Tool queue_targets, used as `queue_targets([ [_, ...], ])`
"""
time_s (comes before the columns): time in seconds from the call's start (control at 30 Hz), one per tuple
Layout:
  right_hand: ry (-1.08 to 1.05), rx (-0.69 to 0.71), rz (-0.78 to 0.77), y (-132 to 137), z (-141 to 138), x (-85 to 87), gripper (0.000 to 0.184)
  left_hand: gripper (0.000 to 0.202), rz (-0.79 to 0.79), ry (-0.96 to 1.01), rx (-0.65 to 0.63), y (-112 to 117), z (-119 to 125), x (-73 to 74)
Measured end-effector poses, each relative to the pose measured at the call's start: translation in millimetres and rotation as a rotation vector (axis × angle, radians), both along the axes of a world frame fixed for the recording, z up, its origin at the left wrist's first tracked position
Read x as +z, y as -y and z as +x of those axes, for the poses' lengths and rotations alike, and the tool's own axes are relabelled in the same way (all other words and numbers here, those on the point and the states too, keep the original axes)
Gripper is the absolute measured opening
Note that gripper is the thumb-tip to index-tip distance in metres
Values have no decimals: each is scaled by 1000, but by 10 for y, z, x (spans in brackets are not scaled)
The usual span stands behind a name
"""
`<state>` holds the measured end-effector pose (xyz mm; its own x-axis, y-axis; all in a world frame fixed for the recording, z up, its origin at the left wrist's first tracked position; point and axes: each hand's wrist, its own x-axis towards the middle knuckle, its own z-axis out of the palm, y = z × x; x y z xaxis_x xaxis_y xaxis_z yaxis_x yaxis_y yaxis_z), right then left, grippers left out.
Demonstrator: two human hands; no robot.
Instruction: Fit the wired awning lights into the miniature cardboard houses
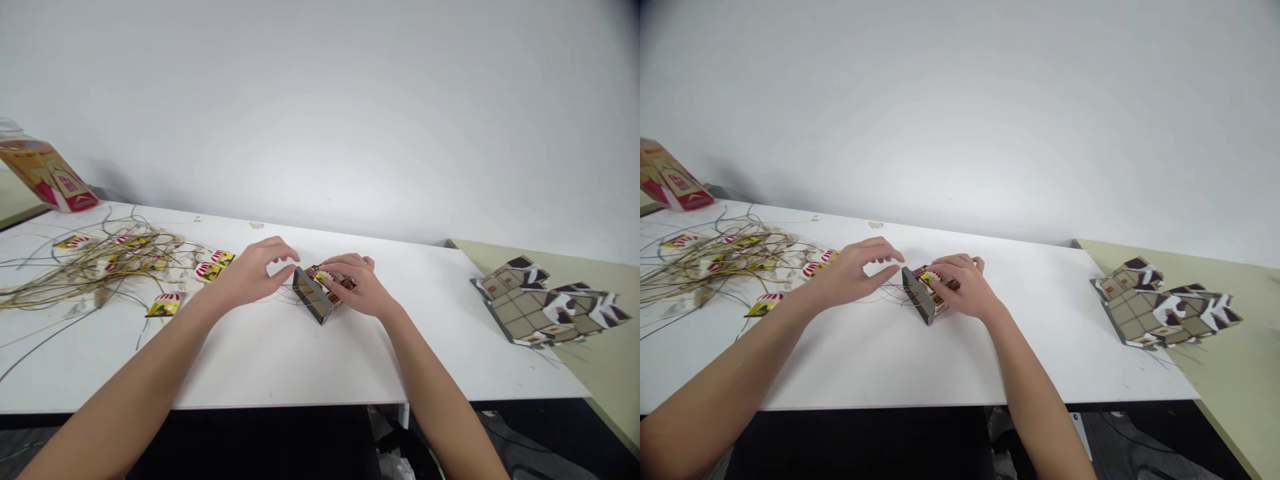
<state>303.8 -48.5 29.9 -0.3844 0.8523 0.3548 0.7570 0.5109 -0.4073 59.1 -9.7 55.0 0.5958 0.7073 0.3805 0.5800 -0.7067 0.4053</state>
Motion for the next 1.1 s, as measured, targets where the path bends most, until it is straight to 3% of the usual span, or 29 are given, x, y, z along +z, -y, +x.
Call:
queue_targets([
  [0.1,-5,2,9,8,-19,-5,22,26,39,36,-144,97,123,-48],
  [0.2,-10,-40,60,8,-23,-24,19,27,73,-9,-194,158,194,-110],
  [0.5,-22,-135,77,-54,-14,-126,19,34,169,-151,-163,174,198,-137],
  [0.87,-75,-144,165,-82,-69,-170,14,32,188,-150,-184,147,191,-183],
  [1.1,-51,-190,125,-76,-75,-185,16,29,205,-171,-183,152,202,-188],
])
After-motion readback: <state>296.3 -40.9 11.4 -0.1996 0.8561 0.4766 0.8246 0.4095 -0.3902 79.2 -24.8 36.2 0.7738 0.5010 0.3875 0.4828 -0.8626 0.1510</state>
